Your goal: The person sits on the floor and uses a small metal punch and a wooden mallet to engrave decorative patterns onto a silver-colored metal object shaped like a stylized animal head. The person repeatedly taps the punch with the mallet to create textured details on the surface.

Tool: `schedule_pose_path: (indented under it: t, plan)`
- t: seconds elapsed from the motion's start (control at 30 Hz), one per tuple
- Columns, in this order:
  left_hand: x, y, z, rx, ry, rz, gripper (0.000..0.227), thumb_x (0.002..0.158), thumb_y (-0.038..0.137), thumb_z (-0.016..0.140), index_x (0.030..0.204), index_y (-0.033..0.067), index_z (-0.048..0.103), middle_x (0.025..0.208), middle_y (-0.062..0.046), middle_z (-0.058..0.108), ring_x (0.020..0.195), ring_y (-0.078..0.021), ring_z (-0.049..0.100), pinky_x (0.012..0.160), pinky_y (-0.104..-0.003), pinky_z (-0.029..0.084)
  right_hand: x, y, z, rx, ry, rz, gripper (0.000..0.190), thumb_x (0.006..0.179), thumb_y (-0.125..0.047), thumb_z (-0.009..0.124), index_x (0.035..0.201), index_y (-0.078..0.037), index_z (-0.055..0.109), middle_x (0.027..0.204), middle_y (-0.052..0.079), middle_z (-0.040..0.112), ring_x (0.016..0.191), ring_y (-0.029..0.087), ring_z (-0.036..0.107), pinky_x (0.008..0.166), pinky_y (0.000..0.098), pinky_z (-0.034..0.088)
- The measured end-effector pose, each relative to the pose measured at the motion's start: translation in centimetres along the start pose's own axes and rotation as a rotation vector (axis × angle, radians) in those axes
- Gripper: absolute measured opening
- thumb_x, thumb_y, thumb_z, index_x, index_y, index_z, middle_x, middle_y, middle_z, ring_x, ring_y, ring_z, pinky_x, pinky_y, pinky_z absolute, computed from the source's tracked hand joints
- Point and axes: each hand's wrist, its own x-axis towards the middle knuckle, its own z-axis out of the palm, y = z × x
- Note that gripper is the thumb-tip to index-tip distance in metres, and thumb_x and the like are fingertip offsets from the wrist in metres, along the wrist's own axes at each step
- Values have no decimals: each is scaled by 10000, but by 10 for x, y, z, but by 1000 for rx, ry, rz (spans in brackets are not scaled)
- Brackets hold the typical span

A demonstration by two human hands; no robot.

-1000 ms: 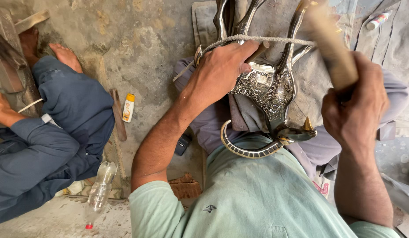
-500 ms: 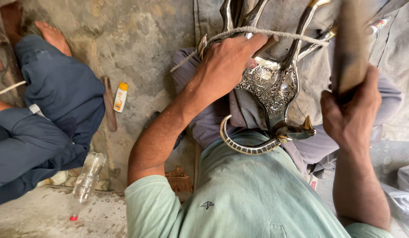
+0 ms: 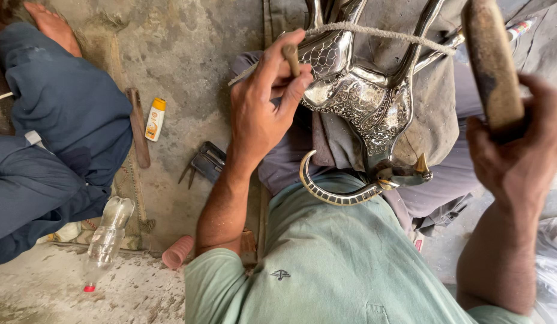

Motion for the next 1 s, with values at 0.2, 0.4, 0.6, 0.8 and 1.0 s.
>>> schedule_pose_path:
  t: [0.2,0.4,0.6,0.8,1.0]
  plan:
    - [-30,-11,28,-171,151,-82,363,1082,152,714,1385,60,537,1075,-70,773,961,-138,792,734,-226,661,39,15,-2,-9,-55,-249,500,1092,-87,678,1505,57,436,1086,220,644,872,254,666,739,318,553]
    - [-49,-24,53,44,274,33,218,1063,116,697,1226,47,570,960,-70,703,712,-110,658,575,-256,516,88,-64,-12,-279,-95,-343,391,1005,-59,714,1358,11,561,1020,188,681,841,268,683,691,350,556]
    - [-53,-35,59,48,282,58,220,1099,137,674,1245,15,563,975,-55,697,703,-132,644,571,-267,501,117,-161,-18,-650,-181,-589,300,918,-32,750,1211,-36,685,954,157,717,810,281,699,644,383,558]
    - [-54,-40,57,108,277,4,189,1047,129,708,1166,-4,646,849,-48,690,627,-131,616,551,-306,479,131,-170,-12,-258,-242,-681,199,1033,1,662,1226,-43,649,1035,133,694,914,245,695,712,340,559]
    - [-45,-30,54,34,301,68,214,1085,155,672,1211,-6,610,1045,-100,703,852,-205,726,627,-319,562,136,-175,-2,-210,-371,-341,252,1029,31,619,1280,29,597,857,143,607,703,228,629,647,327,564]
